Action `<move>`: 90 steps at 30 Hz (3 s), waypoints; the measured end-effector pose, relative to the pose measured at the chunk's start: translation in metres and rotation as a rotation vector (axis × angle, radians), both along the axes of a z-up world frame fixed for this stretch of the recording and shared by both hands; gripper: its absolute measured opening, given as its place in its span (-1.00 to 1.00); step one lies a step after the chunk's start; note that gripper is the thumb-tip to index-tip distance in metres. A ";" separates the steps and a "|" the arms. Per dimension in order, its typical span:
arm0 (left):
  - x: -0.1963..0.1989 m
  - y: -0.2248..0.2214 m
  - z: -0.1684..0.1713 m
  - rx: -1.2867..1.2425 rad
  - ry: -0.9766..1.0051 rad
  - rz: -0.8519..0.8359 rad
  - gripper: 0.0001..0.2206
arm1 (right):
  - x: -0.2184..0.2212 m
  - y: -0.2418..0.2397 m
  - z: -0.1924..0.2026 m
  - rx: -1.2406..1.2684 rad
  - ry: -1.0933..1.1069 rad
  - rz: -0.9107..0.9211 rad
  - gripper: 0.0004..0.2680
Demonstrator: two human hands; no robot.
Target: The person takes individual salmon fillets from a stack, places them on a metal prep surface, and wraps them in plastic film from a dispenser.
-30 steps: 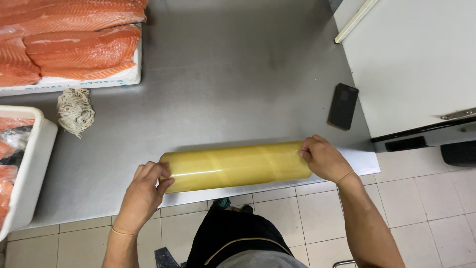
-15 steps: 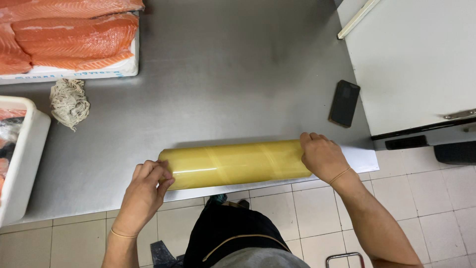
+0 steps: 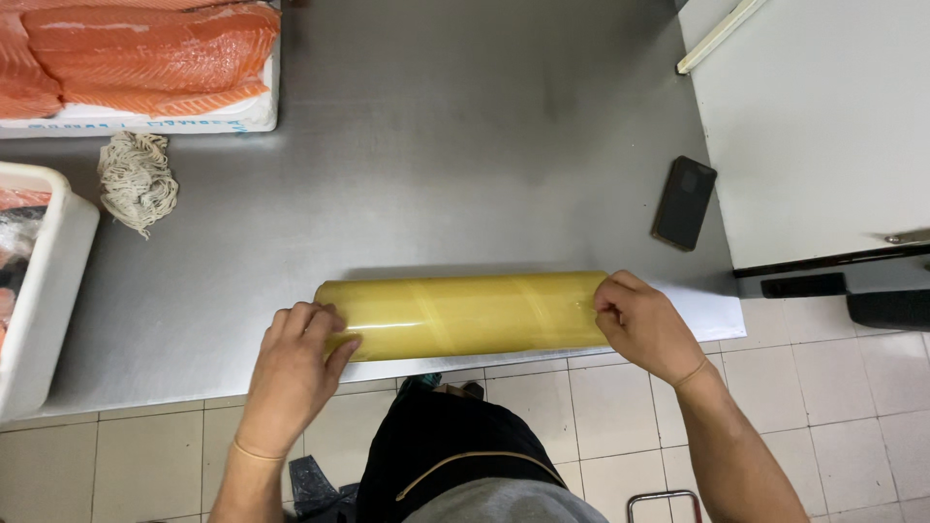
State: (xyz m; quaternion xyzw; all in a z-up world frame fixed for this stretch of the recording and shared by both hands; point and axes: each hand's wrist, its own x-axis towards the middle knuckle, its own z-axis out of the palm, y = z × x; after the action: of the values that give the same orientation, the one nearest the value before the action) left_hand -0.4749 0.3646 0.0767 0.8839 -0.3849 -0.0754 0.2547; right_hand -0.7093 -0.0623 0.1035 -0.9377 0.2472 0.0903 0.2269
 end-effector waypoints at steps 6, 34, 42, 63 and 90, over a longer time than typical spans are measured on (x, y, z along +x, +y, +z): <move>-0.051 -0.107 -0.018 -0.028 -0.057 -0.023 -0.64 | -0.026 0.030 0.012 0.357 -0.310 -0.167 -0.86; -0.097 -0.191 -0.032 -0.438 -0.335 -0.475 -0.79 | -0.039 0.075 -0.043 0.630 -0.473 -0.488 -0.66; -0.094 -0.193 -0.042 -0.387 -0.384 -0.563 -0.81 | -0.032 0.076 -0.033 0.366 -0.423 -0.247 -0.65; -0.033 -0.103 -0.004 0.101 -0.535 -0.399 -0.66 | -0.033 0.039 -0.063 0.107 -0.474 0.088 -0.93; 0.098 -0.097 -0.005 -0.223 -0.576 -0.467 -0.65 | 0.058 -0.038 -0.063 -0.083 -0.539 0.060 -0.89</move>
State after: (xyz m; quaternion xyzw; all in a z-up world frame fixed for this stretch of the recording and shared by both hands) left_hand -0.3766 0.2672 0.0714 0.7243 -0.6375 0.1623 0.2065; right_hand -0.6517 -0.1002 0.0407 -0.9433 0.1534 -0.1658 0.2433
